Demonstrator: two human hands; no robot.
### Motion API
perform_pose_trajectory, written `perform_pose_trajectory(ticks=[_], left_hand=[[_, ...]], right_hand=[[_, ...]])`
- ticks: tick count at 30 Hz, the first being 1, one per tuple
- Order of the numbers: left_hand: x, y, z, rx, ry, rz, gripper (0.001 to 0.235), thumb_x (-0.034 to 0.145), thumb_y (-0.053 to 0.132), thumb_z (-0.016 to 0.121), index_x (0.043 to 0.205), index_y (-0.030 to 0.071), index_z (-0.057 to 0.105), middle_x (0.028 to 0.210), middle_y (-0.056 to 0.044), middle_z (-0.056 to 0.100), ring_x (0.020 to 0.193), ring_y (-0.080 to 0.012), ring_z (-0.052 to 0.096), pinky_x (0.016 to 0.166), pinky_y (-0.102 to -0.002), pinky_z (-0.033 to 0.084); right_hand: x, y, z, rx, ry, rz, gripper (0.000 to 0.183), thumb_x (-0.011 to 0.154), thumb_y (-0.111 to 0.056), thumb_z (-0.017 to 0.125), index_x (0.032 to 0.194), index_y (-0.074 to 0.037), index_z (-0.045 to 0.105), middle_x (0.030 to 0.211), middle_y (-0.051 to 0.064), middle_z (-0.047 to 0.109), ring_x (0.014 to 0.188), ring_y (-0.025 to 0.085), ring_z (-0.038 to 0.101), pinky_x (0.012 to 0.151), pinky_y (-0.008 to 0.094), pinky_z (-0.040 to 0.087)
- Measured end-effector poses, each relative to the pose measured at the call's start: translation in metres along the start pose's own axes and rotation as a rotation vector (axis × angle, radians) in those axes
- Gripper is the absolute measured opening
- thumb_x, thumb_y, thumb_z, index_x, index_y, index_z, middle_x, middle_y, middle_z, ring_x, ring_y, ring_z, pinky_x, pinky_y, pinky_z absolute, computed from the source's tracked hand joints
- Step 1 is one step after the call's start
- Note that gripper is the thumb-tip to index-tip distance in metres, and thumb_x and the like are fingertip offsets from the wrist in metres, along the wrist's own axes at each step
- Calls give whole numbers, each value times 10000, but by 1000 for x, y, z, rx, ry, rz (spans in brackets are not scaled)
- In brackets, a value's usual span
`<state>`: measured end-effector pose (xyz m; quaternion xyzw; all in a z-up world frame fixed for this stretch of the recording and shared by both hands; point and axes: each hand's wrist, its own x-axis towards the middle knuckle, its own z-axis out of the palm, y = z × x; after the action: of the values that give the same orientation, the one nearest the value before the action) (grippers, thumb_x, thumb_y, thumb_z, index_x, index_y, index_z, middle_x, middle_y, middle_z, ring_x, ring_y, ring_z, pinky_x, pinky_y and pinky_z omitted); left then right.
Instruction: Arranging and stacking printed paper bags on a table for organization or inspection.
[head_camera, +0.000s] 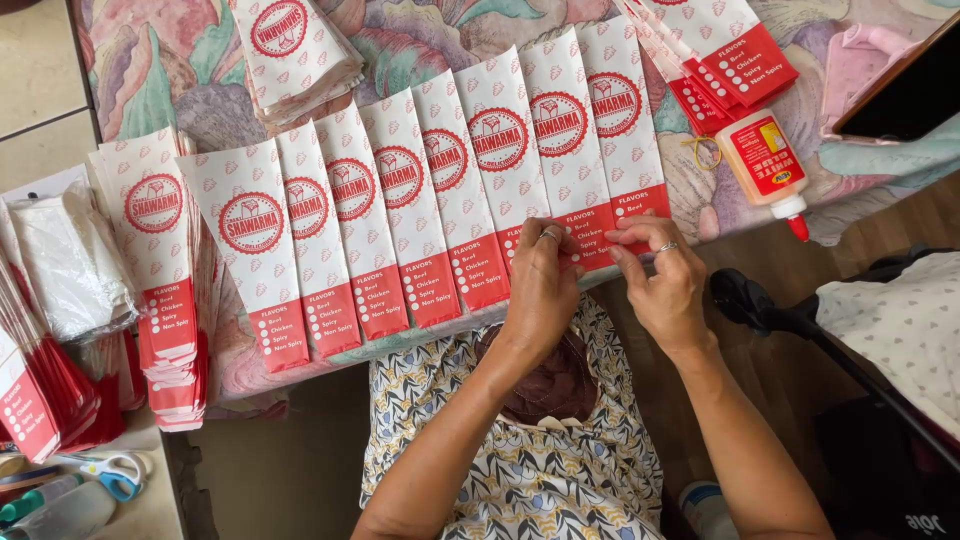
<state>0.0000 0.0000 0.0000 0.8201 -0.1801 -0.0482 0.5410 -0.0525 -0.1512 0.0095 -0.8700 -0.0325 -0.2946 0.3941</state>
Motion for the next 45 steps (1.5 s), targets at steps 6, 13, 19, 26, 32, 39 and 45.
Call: perform_pose_trajectory(ticks=[6,13,19,26,32,39,45], left_hand=[[3,16,1,165,8,-12,233,815,155,820,830,18,633,1053,-134,547,1033,-385,679,1050,-551,461],[1,0,-1,96,-29,14,192,767,-25,790,884,-53,641,1065,-191,545,1046,-498,639,962,-578,504],[2,-3,0,51,-27,8,142,769,-124,743,856,-56,653,1049,-191,546,990,-518,653,813,-519,594],[0,-2,6,133,-16,28,65,825,-67,693,858,-22,659,1061,-166,561,1033,-466,649,900,-523,539],[-2,4,15,384,-12,114,193,867,145,761,874,-32,684,1028,-153,573,1090,-313,624,1075,-492,429],[-21,-1,3,194,35,290,286,779,-237,562,999,-74,643,1098,-177,536,1120,-424,640,1032,-536,479],[-47,-15,-33,230,235,469,214,899,-122,568,1065,-7,640,1099,-148,641,1187,-340,629,1021,-474,514]], right_hand=[[-1,1,3,-36,1,-33,113,957,-14,761,987,-21,653,1012,98,725,1047,321,712,1042,443,516],[-1,0,2,-19,-17,-15,102,961,-8,758,976,-30,659,995,83,729,1035,300,718,1042,441,520],[-4,-8,12,-106,33,-12,196,943,-69,802,1037,-30,635,1027,99,676,1052,324,699,1042,468,522],[-4,-2,9,-106,37,-28,107,982,-30,745,1017,-19,645,1029,90,700,1053,317,711,1063,439,509],[-4,-7,6,-128,27,-43,89,998,-42,735,1016,-36,649,1049,76,712,1056,296,718,1039,439,528],[-2,-9,3,-148,15,-88,91,977,21,738,1039,-25,691,1075,84,726,1065,306,723,1001,445,554],[1,-35,9,-74,-37,-185,163,962,26,716,1116,-26,727,1194,128,702,1113,327,707,1019,456,553]])
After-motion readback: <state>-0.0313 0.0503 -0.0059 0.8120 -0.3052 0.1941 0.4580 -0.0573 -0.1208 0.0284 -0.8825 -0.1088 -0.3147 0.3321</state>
